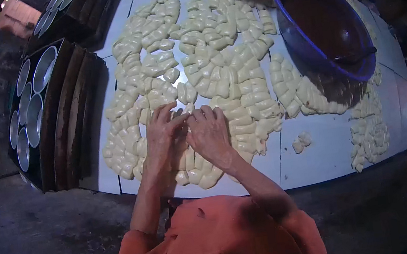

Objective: The person takes portions of dough from a table, fills them with chocolate paste, shapes them into buns by hand, and places them into round baking pans.

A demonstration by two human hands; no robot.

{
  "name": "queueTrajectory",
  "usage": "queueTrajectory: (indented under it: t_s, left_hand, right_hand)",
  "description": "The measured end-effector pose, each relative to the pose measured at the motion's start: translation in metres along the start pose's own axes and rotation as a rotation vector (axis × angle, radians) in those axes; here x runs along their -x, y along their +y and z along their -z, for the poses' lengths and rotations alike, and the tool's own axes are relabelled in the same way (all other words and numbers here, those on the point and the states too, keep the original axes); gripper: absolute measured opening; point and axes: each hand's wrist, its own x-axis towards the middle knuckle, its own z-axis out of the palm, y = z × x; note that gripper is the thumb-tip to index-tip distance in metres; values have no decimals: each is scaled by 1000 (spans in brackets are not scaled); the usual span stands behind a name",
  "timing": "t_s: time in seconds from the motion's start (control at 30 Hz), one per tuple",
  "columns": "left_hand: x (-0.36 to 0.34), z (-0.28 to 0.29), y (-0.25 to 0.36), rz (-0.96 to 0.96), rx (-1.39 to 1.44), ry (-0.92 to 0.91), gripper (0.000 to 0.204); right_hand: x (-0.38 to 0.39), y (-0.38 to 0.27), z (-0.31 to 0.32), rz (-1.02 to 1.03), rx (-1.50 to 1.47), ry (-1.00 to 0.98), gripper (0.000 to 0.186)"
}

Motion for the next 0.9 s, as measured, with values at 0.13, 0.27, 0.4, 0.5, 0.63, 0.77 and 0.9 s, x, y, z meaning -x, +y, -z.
queueTrajectory:
  t_s: [0.13,0.27,0.4,0.5,0.63,0.77,0.9]
  left_hand:
    - [8,-16,-13,45,-24,5,26]
    - [4,-11,-2,114,-11,26,33]
    - [0,-15,0,110,-71,22,25]
    - [-7,-7,23,61,125,56,25]
    - [-25,-5,76,138,882,-312,40]
    - [-41,-16,93,437,1218,-484,27]
    - [-55,-45,117,427,1271,-499,35]
  right_hand:
    - [10,16,27,-281,-473,-252,20]
    - [31,32,61,-845,-1371,-131,13]
    - [55,54,86,-757,-1712,138,36]
    - [42,47,105,-836,-1506,188,60]
    - [54,53,94,-857,-1539,-1,57]
    - [65,63,94,-823,-1376,30,26]
    - [75,78,103,-721,-1166,332,23]
